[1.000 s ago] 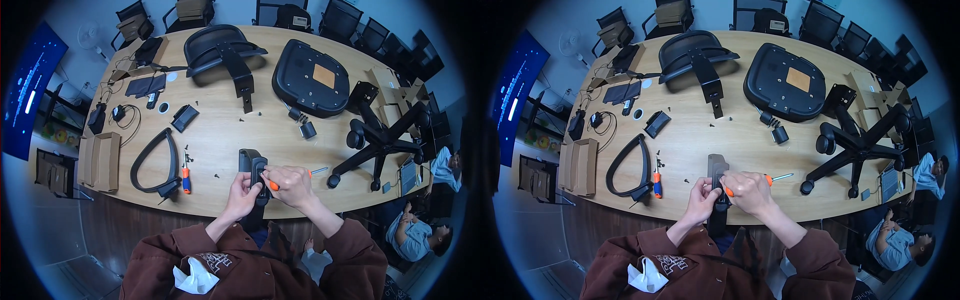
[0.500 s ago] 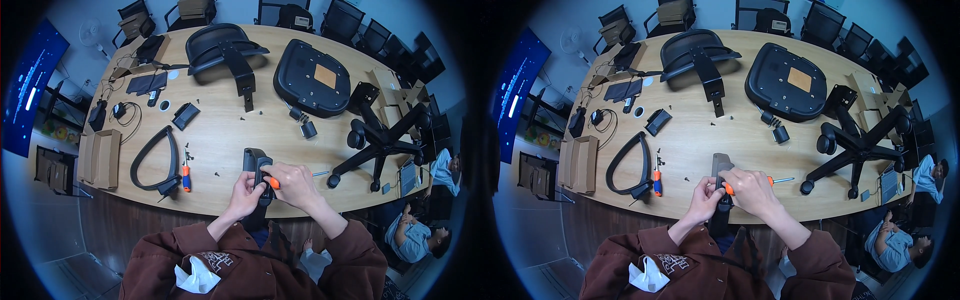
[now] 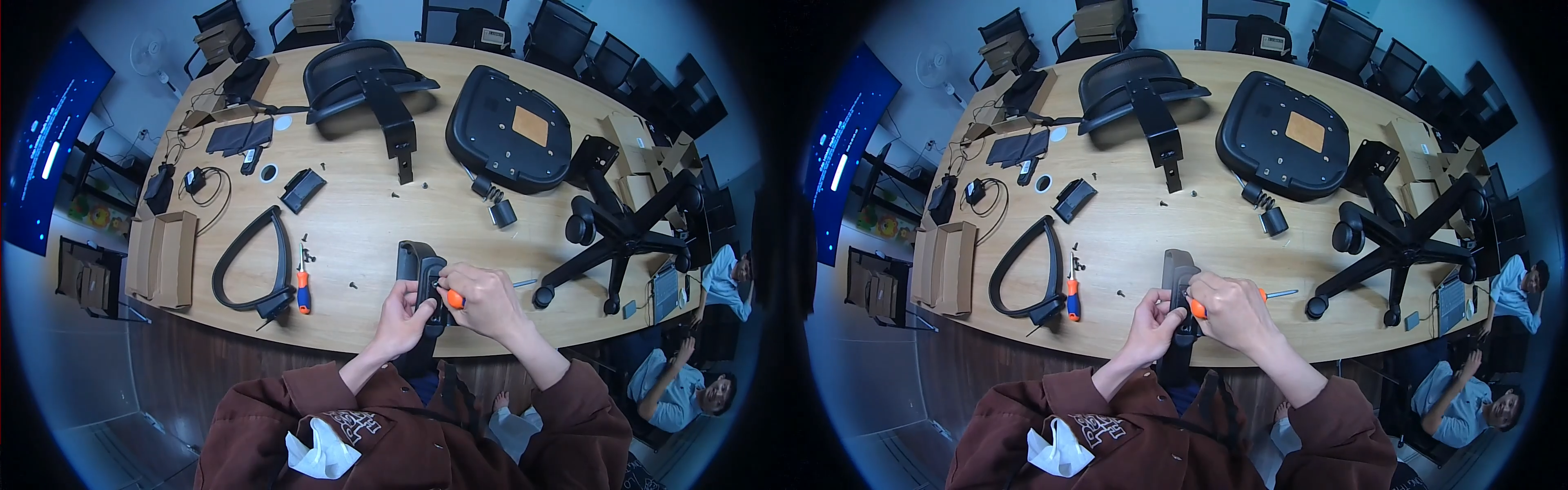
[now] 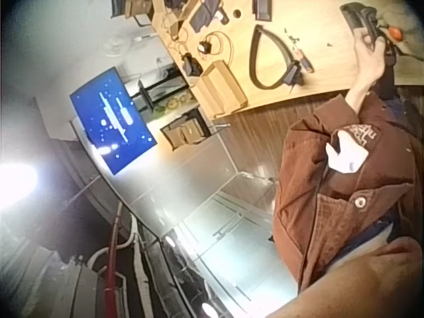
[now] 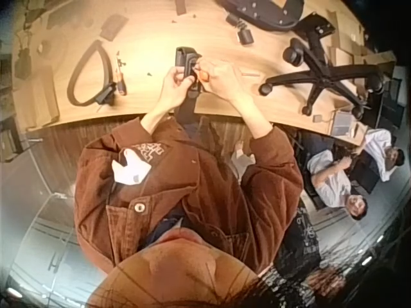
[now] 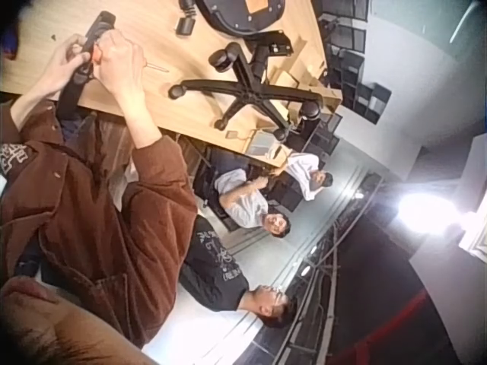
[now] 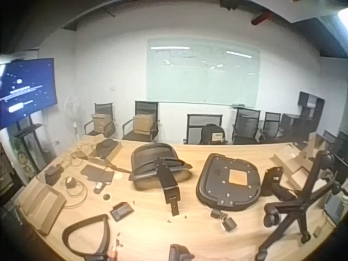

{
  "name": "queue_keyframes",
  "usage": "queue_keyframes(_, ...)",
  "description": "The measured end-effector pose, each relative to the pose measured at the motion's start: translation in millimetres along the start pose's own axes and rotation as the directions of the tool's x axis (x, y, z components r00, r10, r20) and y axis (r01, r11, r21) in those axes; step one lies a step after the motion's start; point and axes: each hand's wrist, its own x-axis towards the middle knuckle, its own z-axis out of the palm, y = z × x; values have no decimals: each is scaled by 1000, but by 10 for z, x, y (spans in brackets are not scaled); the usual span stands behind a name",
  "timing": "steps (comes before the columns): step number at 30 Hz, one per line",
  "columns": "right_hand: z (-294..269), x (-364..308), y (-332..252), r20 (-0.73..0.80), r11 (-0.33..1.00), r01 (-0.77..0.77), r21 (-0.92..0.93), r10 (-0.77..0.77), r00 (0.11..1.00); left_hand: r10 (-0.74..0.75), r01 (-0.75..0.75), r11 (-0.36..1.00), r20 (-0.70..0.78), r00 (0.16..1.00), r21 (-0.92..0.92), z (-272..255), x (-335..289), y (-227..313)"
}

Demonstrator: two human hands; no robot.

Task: Use a screwdriver to attach metal plates and armrests to the bottom of an office chair seat.

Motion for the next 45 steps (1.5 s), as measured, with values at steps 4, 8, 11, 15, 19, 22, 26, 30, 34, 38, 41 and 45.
queue_keyframes(4, -11, 4, 8, -4, 999, 3, 54, -3, 1000, 16, -16, 1000, -3, 1000, 0, -1, 23, -31)
queue_keyframes(8, -16, 56, -31, -17, 997, -54, 55, 55, 998, 10, -10, 1000, -2, 1000, 10, 7, 34, -26)
queue_keyframes(11, -15, 74, -34, 8, 997, -68, 26, 68, 998, 11, -11, 1000, 3, 1000, 7, 15, 36, -31)
queue_keyframes(15, 14, 76, -25, -2, 997, -70, 11, 70, 998, -1, 0, 1000, 19, 1000, 22, 19, 30, -31)
queue_keyframes(19, -23, 58, -113, 65, 994, -105, -12, 106, 992, 10, -10, 1000, 25, 1000, -5, 35, 25, -42)
queue_keyframes(22, -4, 59, -140, 99, 987, -152, -42, 155, 983, 38, -38, 999, 17, 999, 17, 46, 26, -64)
queue_keyframes(26, 5, 88, -149, 115, 967, -251, -48, 255, 960, 45, -45, 999, 26, 999, 11, 82, 20, -31)
queue_keyframes(30, 44, 92, -160, 91, 959, -269, -86, 276, 957, 52, -52, 999, 14, 999, 10, 99, 9, -4)
queue_keyframes(34, 81, 91, -127, -8, 960, -265, -86, 265, 964, 59, -59, 997, 12, 998, 45, 96, 31, -31)
queue_keyframes(38, 120, 126, -154, -62, 951, -280, -132, 274, 960, 44, -44, 999, 24, 999, 11, 79, 40, -65)
queue_keyframes(41, 148, 120, -131, -69, 942, -288, -172, 280, 957, 46, -46, 999, 18, 999, -7, 86, 45, -75)
queue_keyframes(45, 174, 103, -130, -142, 930, -322, -178, 299, 944, 25, -26, 1000, -10, 1000, -16, 111, 48, -35)
